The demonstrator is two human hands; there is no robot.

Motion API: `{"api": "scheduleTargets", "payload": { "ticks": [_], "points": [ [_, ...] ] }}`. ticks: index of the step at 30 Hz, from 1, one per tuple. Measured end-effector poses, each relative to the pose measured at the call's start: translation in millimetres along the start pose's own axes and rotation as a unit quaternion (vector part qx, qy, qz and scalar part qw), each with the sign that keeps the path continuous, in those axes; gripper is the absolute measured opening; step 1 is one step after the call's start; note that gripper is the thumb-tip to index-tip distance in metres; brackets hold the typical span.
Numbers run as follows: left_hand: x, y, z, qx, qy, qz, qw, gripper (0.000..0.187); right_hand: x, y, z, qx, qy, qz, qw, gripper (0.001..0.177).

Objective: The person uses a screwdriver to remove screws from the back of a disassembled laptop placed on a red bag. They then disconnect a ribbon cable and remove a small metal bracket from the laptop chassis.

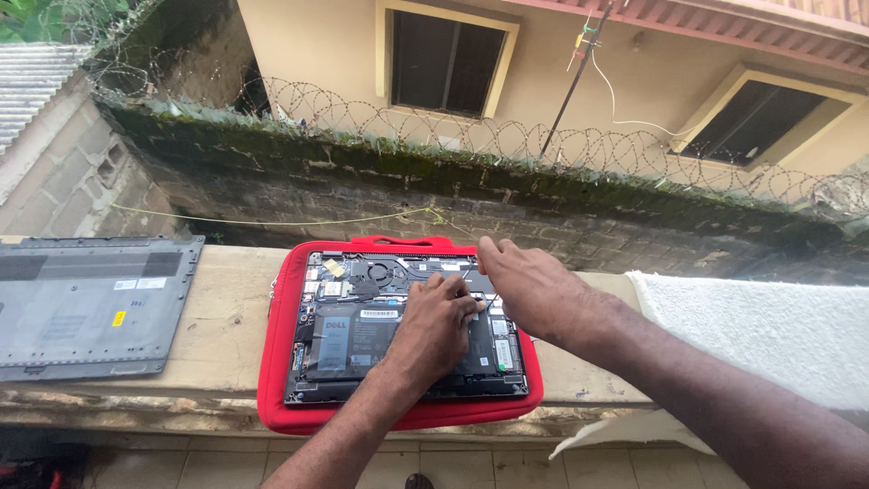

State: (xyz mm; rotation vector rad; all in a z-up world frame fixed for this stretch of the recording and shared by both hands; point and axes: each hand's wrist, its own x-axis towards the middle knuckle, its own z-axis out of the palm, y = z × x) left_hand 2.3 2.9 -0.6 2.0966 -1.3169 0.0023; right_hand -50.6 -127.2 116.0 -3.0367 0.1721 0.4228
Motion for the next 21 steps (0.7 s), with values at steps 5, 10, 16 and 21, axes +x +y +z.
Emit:
{"api": "scheduleTargets", "payload": {
  "ticks": [5, 10, 16, 21],
  "points": [
    [-1, 1, -2, -0.002, 0.01, 0.006, 1.0, 0.024, 2, 2, 2, 0.003, -0.036, 0.061, 0.997, 0.023],
    [0, 0, 0, 0.0, 0.0, 0.004, 1.0, 0.024, 1, 7, 10, 0.007, 0.071, -0.03, 0.997, 0.023],
    [0, 1, 0, -0.009, 0.012, -0.005, 1.0, 0.022, 4, 9, 9, 0.016, 0.017, -0.004, 1.0, 0.026],
    [-3, -1, 0, -0.007, 0.028, 0.019, 0.999, 0.022, 10, 5, 13, 0.006, 0.015, 0.016, 1.0, 0.024]
  ]
}}
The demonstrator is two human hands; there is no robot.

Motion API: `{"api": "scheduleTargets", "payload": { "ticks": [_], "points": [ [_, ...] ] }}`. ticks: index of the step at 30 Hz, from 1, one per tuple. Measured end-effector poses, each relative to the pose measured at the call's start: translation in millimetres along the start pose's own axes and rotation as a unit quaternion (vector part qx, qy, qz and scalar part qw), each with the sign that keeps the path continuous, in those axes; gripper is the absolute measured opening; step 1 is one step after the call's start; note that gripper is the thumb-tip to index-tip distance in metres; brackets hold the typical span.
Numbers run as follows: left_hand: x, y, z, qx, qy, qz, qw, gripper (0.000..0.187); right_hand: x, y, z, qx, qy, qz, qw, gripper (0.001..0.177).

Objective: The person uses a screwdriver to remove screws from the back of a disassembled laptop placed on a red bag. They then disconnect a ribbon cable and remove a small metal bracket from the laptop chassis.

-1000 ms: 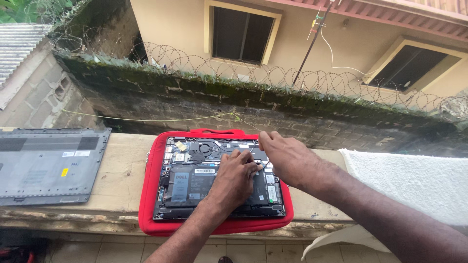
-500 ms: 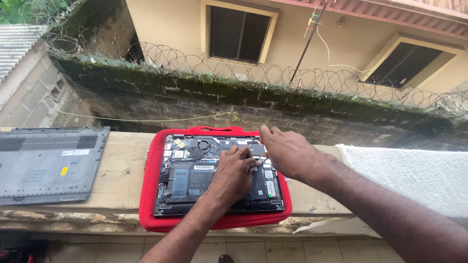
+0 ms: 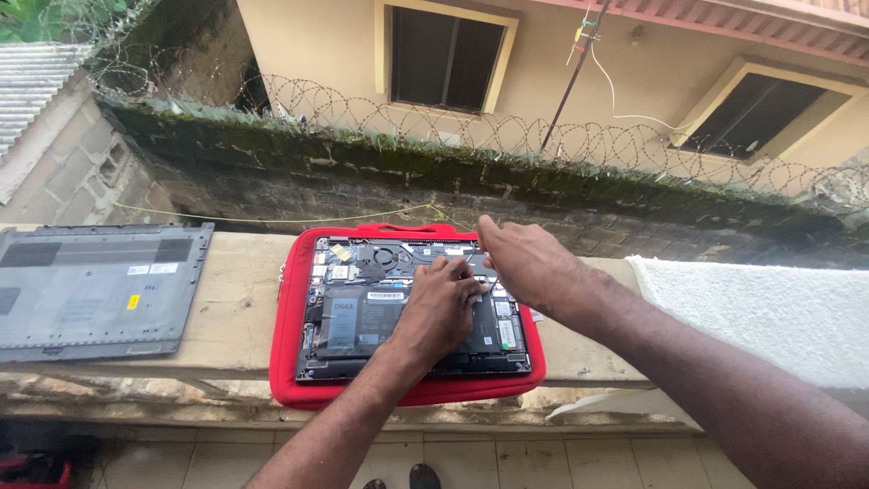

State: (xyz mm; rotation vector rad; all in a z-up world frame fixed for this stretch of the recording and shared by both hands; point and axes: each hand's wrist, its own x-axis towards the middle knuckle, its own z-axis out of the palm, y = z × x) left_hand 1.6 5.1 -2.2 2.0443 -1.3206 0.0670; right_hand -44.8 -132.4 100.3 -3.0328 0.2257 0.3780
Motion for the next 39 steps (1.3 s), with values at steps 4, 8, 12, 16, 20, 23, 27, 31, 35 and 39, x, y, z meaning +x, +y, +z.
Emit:
{"api": "scheduleTargets", "payload": {
  "ticks": [4, 8, 12, 16, 20, 23, 27, 31, 35, 39],
  "points": [
    [0, -1, 2, 0.003, 0.003, -0.01, 1.0, 0.019, -4, 2, -7, -0.016, -0.028, -0.054, 0.998, 0.026],
    [-1, -4, 6, 0.003, -0.005, -0.01, 1.0, 0.019, -3, -4, -2, -0.014, -0.013, -0.02, 1.0, 0.02],
    [-1, -5, 7, 0.003, 0.014, 0.002, 1.0, 0.019, 2, 2, -4, -0.004, -0.009, -0.042, 0.999, 0.028],
    [-2, -5, 7, -0.002, 0.027, 0.006, 1.0, 0.02, 0, 1, 1, -0.014, 0.019, -0.033, 0.999, 0.022],
    [-1, -6, 7, 0.011, 0.003, -0.003, 1.0, 0.019, -1, -3, -3, -0.021, -0.002, -0.016, 1.0, 0.026],
    [0, -6, 7, 0.015, -0.004, -0.009, 1.0, 0.019, -4, -5, -6, -0.03, -0.006, -0.023, 0.999, 0.024],
    [-2, -4, 6, 0.0, -0.005, -0.014, 1.0, 0.018, -7, -10, -7, -0.018, -0.014, 0.02, 1.0, 0.027],
    [-1, -4, 4, 0.015, -0.01, -0.009, 1.0, 0.02, -6, -6, -10, -0.015, -0.028, -0.039, 0.999, 0.036],
    [-2, -3, 5, 0.004, -0.017, -0.012, 1.0, 0.019, -5, -10, -8, -0.035, -0.03, -0.019, 0.999, 0.028],
    [-2, -3, 3, 0.011, -0.005, -0.005, 1.0, 0.02, -3, -14, -14, -0.034, -0.06, 0.019, 0.997, 0.031]
  ]
}}
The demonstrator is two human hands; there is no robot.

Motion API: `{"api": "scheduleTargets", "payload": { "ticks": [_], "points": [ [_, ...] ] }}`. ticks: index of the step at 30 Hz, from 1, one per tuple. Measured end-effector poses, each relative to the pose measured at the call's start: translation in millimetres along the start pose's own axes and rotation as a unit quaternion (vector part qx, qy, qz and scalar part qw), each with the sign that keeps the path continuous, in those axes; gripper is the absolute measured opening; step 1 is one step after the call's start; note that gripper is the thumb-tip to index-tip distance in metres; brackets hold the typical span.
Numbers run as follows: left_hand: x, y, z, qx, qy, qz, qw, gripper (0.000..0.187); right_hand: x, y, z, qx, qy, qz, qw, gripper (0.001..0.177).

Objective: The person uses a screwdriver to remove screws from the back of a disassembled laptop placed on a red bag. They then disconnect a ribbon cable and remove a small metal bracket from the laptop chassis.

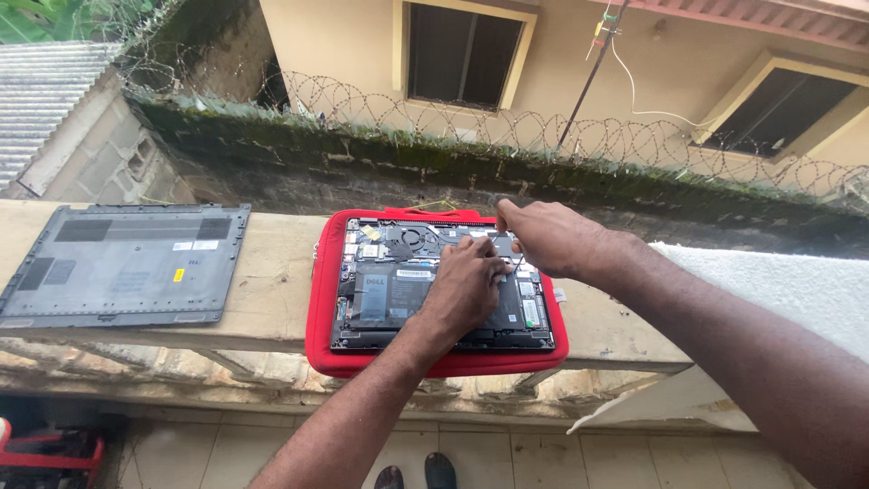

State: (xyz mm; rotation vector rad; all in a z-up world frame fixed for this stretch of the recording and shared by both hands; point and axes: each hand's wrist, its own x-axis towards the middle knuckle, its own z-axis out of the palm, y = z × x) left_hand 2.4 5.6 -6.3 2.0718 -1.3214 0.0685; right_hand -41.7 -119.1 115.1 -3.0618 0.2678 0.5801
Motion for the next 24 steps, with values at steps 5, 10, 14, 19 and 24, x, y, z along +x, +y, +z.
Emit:
{"api": "scheduleTargets", "payload": {
  "ticks": [5, 10, 14, 19, 24],
  "points": [
    [0, -1, 2, -0.001, -0.003, -0.005, 1.0, 0.021, 2, 6, 7, 0.0, 0.038, -0.067, 0.997, 0.031],
    [1, -1, 3, -0.007, -0.012, -0.018, 1.0, 0.019, -1, 10, 4, 0.012, 0.033, -0.035, 0.999, 0.028],
    [2, -1, 5, -0.012, -0.015, -0.019, 1.0, 0.019, -2, 10, 5, 0.024, 0.003, -0.033, 0.999, 0.034],
    [2, -3, 6, -0.004, -0.023, -0.02, 1.0, 0.021, -3, 12, 6, 0.028, 0.03, -0.03, 0.999, 0.033],
    [3, -2, 4, -0.001, -0.027, -0.021, 0.999, 0.02, -4, 10, 3, 0.054, 0.0, -0.015, 0.998, 0.035]
  ]
}}
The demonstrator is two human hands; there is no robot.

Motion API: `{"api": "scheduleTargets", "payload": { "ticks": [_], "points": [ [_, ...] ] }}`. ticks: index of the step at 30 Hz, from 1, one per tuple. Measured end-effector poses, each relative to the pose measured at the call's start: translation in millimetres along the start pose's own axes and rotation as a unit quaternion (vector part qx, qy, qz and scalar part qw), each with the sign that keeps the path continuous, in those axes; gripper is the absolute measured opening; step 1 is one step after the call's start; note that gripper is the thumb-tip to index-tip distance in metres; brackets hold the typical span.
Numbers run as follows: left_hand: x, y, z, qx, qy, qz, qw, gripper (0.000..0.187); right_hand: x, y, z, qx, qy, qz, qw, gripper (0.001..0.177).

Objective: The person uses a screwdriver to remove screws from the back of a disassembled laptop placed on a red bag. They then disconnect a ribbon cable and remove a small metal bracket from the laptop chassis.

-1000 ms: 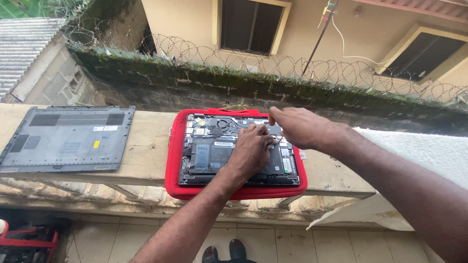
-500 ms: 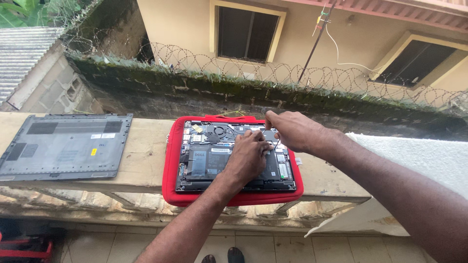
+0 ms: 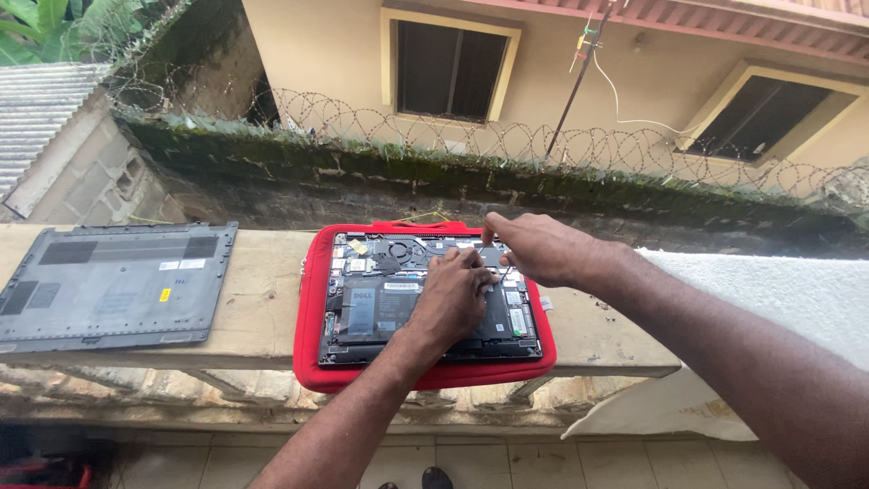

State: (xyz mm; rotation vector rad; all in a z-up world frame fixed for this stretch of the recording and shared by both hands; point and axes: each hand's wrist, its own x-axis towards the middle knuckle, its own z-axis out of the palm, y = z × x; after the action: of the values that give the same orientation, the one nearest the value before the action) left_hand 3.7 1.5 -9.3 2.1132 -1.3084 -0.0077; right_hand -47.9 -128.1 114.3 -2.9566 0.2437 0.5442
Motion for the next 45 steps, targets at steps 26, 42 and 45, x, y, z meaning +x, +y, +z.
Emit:
{"api": "scheduleTargets", "payload": {
  "ticks": [26, 42, 45],
  "points": [
    [-2, 4, -6, -0.009, 0.033, 0.021, 0.999, 0.022, -32, 10, -20, 0.04, 0.14, -0.08, 0.986, 0.024],
    [3, 20, -12, 0.047, -0.035, -0.005, 0.998, 0.029, -68, 126, 123, 0.193, 0.315, 0.109, 0.923, 0.015],
    [3, 20, -14, 0.049, -0.029, -0.005, 0.998, 0.028, -67, 128, 123, 0.169, 0.333, 0.081, 0.924, 0.015]
  ]
}}
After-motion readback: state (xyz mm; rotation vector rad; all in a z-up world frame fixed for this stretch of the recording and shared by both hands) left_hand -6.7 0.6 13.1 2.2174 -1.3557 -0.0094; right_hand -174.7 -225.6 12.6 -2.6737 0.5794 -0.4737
